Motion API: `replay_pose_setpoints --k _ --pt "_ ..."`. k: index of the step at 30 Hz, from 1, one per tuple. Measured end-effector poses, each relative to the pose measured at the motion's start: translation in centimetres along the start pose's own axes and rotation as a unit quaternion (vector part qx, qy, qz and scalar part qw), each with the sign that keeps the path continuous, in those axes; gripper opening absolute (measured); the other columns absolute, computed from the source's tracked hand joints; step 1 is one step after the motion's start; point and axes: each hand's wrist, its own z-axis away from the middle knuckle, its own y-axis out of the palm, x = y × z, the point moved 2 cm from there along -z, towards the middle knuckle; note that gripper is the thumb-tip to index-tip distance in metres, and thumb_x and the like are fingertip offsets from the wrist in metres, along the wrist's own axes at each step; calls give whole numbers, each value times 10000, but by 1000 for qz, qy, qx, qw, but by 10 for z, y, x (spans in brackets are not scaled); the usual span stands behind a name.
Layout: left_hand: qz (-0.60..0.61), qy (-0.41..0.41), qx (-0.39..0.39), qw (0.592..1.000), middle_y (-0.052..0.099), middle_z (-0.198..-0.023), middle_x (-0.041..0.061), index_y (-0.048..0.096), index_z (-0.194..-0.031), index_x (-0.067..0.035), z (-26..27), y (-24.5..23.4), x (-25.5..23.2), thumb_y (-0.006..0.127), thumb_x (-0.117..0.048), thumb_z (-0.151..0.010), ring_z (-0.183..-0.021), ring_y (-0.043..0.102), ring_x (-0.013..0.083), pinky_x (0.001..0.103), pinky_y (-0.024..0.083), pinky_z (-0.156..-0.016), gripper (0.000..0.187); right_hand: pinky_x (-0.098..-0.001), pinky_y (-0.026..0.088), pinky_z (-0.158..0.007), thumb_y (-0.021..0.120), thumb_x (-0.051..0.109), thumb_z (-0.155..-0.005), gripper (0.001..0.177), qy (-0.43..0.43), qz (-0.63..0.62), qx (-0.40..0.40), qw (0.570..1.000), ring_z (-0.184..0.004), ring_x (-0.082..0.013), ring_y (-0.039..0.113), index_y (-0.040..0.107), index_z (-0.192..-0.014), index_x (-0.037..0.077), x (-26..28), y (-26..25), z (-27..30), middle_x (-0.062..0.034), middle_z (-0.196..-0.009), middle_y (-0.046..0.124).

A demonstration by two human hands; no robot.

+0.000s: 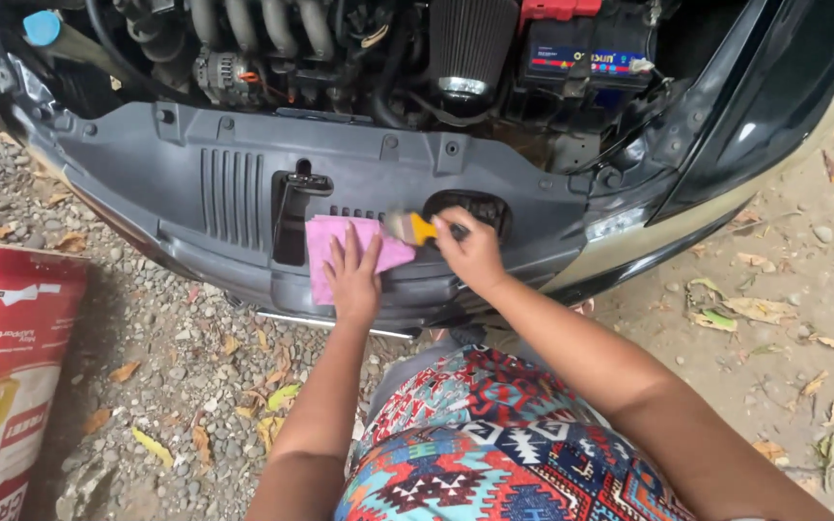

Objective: The person cleans the engine bay of a car using a pink cloth and a yellow brush. They wipe various surfaces, including the plastic cover, battery, and air filter, while brushing away debris.

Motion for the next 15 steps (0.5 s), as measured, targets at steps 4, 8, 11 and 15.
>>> replay_pose_setpoints --k 4,8,11,15 --pt "-22 23 1 1000 96 -1746 72 318 -1597 -475 11 -1 4 655 -145 -914 -1573 102 452 731 242 -1172 830 -414 575 -771 718 98 -965 61 39 11 -18 999 -861 -349 746 754 -964 50 -26 -52 39 -162 -868 762" --pt "-7 21 -4 1000 97 -1746 81 301 -1606 -475 11 -1 0 654 -142 -916 -1570 87 467 746 226 -1168 843 -360 567 -802 776 150 -968 37 -24 207 -44 977 -865 -273 749 787 -993 126 -46 -134 60 -64 -893 776" --pt "-18 25 10 999 70 -1750 63 297 -1599 -493 8 4 5 650 -168 -923 -1568 81 476 752 244 -1156 830 -321 579 -781 777 232 -935 24 -112 296 2 949 -795 -195 745 781 -938 209 -42 -116 63 22 -847 770" --pt "-24 15 22 999 76 -1750 62 296 -1599 -494 8 -1 1 649 -171 -928 -1571 86 470 748 243 -1160 823 -321 586 -711 770 255 -911 65 -120 290 9 949 -752 -199 739 756 -934 196 -44 -34 44 10 -789 748"
